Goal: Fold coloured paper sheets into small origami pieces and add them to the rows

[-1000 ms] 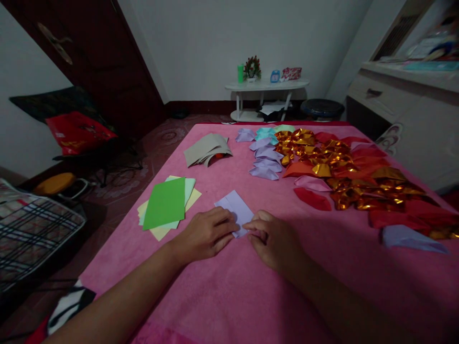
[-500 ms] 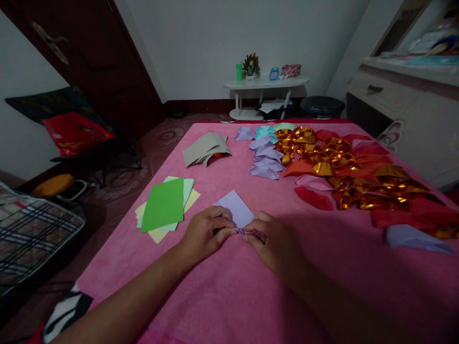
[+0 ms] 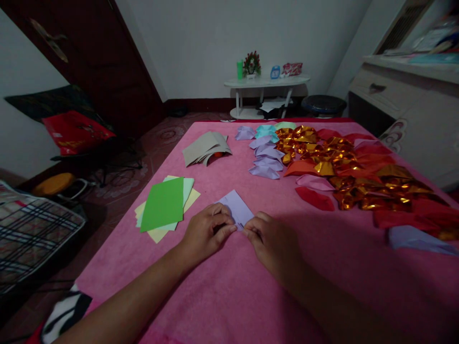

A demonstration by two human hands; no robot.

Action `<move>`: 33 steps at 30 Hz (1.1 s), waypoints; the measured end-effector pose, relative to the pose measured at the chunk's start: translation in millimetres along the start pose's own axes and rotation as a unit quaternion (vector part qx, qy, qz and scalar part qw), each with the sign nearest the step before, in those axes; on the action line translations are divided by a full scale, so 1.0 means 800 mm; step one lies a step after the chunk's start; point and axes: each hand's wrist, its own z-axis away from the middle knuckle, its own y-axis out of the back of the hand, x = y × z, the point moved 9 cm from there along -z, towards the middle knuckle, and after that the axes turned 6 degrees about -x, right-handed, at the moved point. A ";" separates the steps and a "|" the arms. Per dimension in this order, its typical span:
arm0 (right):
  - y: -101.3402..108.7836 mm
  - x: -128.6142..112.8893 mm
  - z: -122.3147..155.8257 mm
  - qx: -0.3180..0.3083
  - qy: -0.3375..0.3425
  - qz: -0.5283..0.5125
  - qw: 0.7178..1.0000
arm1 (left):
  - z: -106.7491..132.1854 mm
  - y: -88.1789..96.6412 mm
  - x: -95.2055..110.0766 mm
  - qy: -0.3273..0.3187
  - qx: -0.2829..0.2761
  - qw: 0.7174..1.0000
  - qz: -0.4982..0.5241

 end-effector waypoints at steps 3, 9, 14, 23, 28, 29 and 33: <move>0.000 -0.002 -0.001 0.003 -0.003 0.013 1.000 | 0.002 0.000 -0.002 0.014 0.011 1.000 -0.005; 0.002 -0.006 0.000 0.014 -0.007 0.048 0.999 | 0.003 0.001 -0.009 0.038 0.033 0.998 -0.029; 0.001 -0.008 0.001 0.028 -0.001 0.070 0.997 | 0.000 0.004 -0.007 0.041 0.039 0.996 -0.065; 0.002 -0.009 -0.003 0.023 -0.007 0.103 0.994 | -0.004 0.000 -0.003 0.049 0.032 0.990 -0.130; 0.001 -0.008 -0.003 0.023 -0.004 0.098 0.995 | -0.005 -0.001 -0.004 0.053 0.035 0.987 -0.147; 0.001 -0.008 -0.003 0.026 -0.004 0.097 0.995 | -0.005 -0.001 -0.004 0.053 0.035 0.987 -0.149; 0.003 -0.008 -0.003 0.033 -0.003 0.093 0.995 | -0.005 0.000 -0.005 0.057 0.033 0.985 -0.159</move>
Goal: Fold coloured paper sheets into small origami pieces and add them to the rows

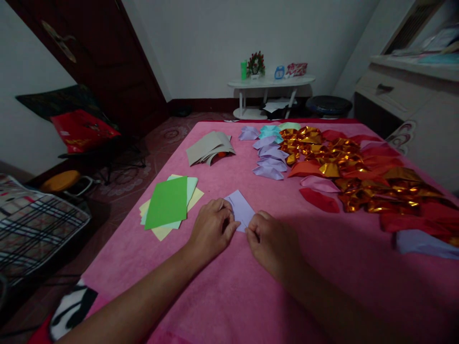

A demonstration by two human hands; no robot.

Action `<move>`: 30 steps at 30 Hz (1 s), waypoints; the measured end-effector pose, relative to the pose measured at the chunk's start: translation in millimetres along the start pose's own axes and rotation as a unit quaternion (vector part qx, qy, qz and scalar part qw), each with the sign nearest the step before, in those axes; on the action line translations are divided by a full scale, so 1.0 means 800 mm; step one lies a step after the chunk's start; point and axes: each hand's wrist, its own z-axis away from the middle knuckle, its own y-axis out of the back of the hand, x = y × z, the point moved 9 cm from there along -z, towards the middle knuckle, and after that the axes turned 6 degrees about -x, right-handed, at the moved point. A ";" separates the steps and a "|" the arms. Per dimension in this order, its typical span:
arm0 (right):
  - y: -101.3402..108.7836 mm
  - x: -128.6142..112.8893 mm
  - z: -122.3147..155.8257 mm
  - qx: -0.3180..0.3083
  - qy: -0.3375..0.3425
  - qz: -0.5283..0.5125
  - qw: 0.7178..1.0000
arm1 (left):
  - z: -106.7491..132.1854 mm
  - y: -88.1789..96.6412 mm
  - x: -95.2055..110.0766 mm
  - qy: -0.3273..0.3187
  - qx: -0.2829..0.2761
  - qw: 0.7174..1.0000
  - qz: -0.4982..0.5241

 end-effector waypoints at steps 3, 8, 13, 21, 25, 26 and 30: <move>0.002 -0.001 -0.001 -0.002 0.001 -0.005 1.000 | 0.000 0.000 0.001 0.004 0.000 1.000 -0.025; 0.002 0.001 -0.002 -0.004 -0.005 -0.022 1.000 | 0.005 -0.006 0.016 -0.037 -0.013 0.995 -0.094; 0.002 0.001 -0.001 0.007 0.000 -0.034 0.999 | 0.024 -0.006 0.040 -0.133 -0.001 0.983 -0.129; 0.017 0.034 -0.007 0.075 -0.016 -0.166 0.983 | 0.023 0.001 0.044 -0.170 0.013 0.977 -0.124; 0.015 0.041 -0.012 0.061 -0.014 -0.191 0.980 | 0.018 0.004 0.040 -0.215 0.027 0.971 -0.105; 0.015 0.040 -0.013 0.056 -0.008 -0.189 0.980 | 0.018 0.003 0.040 -0.221 0.030 0.970 -0.102; 0.018 0.034 -0.009 0.039 0.020 -0.172 0.984 | 0.028 -0.004 0.048 -0.226 0.045 0.964 -0.132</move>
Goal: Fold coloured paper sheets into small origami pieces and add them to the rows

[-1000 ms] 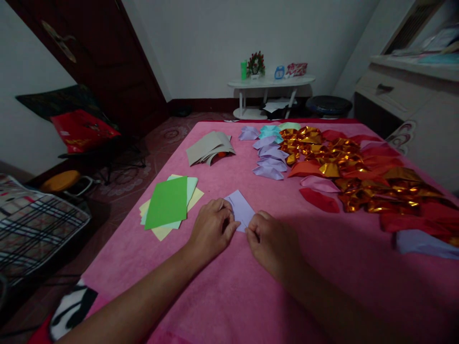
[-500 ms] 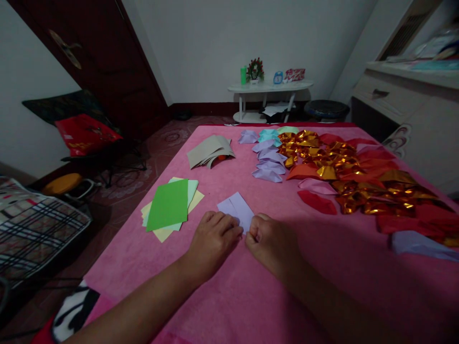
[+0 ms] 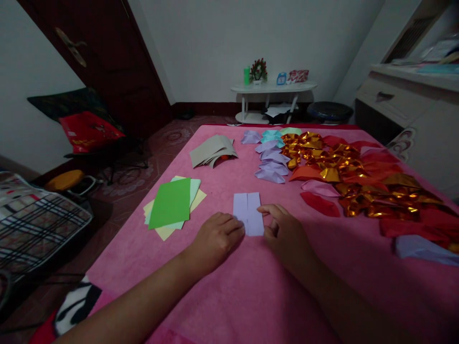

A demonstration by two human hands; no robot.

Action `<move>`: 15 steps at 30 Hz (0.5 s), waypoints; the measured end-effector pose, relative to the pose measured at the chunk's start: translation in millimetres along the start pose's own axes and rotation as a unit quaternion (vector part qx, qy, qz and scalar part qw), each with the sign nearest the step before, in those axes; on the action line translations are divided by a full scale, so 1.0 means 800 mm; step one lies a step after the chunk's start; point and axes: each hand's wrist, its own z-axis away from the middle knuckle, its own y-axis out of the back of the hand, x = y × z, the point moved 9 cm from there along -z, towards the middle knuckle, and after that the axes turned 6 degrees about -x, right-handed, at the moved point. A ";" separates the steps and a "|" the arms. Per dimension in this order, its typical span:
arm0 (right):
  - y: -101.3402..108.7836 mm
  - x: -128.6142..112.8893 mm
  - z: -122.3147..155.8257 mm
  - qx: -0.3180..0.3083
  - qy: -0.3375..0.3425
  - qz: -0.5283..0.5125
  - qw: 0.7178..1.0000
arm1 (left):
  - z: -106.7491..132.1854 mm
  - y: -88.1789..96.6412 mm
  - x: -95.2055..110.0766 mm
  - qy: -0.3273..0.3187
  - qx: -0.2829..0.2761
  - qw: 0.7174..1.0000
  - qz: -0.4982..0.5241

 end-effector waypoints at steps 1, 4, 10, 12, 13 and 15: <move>0.000 -0.001 0.001 -0.009 0.009 0.002 1.000 | 0.002 0.000 0.004 0.004 0.005 1.000 -0.013; 0.000 -0.004 0.003 -0.029 0.040 -0.002 0.999 | 0.005 0.004 0.011 0.020 0.024 0.999 -0.028; 0.008 -0.009 0.003 0.000 0.106 0.024 0.994 | 0.008 0.002 0.010 0.021 0.021 1.000 -0.006; 0.016 -0.018 0.005 0.039 0.147 0.059 0.987 | 0.007 0.002 0.010 0.019 0.022 1.000 0.001; 0.020 -0.024 0.007 0.053 0.169 0.074 0.981 | 0.007 0.002 0.011 0.019 0.024 1.000 0.004; 0.021 -0.034 0.010 0.056 0.211 0.088 0.972 | 0.006 0.003 0.013 0.020 0.028 0.999 0.007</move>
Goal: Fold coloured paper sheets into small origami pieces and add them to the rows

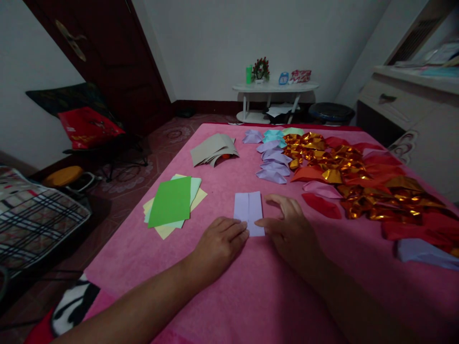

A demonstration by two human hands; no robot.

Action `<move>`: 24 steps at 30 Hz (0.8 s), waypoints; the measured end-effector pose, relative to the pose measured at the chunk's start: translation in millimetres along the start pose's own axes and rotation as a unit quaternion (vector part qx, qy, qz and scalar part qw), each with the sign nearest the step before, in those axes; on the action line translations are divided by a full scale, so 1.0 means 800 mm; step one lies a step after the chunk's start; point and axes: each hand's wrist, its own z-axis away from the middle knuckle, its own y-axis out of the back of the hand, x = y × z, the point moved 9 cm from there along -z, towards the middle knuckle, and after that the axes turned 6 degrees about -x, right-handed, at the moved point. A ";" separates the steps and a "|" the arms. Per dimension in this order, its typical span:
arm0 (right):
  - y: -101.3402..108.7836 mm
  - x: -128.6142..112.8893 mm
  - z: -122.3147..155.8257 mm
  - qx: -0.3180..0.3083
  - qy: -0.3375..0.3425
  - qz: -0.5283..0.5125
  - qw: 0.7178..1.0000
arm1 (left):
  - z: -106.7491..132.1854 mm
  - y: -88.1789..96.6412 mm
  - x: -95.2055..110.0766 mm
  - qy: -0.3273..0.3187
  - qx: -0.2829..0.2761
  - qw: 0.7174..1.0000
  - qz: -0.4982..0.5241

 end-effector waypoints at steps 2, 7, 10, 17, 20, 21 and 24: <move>-0.004 -0.006 -0.001 -0.019 0.036 -0.012 0.999 | -0.001 0.002 0.001 0.003 0.007 1.000 0.000; -0.021 0.001 -0.003 -0.074 0.053 -0.075 0.993 | -0.002 0.000 0.001 0.016 -0.010 1.000 0.004; -0.029 0.010 -0.006 -0.090 0.015 -0.114 0.989 | -0.002 0.000 0.000 0.020 -0.021 1.000 0.007; -0.037 0.025 -0.017 -0.082 -0.071 -0.161 0.981 | -0.002 -0.005 -0.003 0.028 -0.030 0.999 0.033; -0.041 0.030 -0.020 -0.076 -0.090 -0.166 0.979 | 0.001 -0.011 -0.006 0.034 -0.046 0.997 0.048; -0.042 0.031 -0.020 -0.075 -0.093 -0.162 0.980 | 0.002 -0.013 -0.007 0.035 -0.052 0.997 0.053; -0.044 0.031 -0.023 -0.074 -0.100 -0.137 0.983 | 0.005 -0.015 -0.008 0.038 -0.061 0.995 0.069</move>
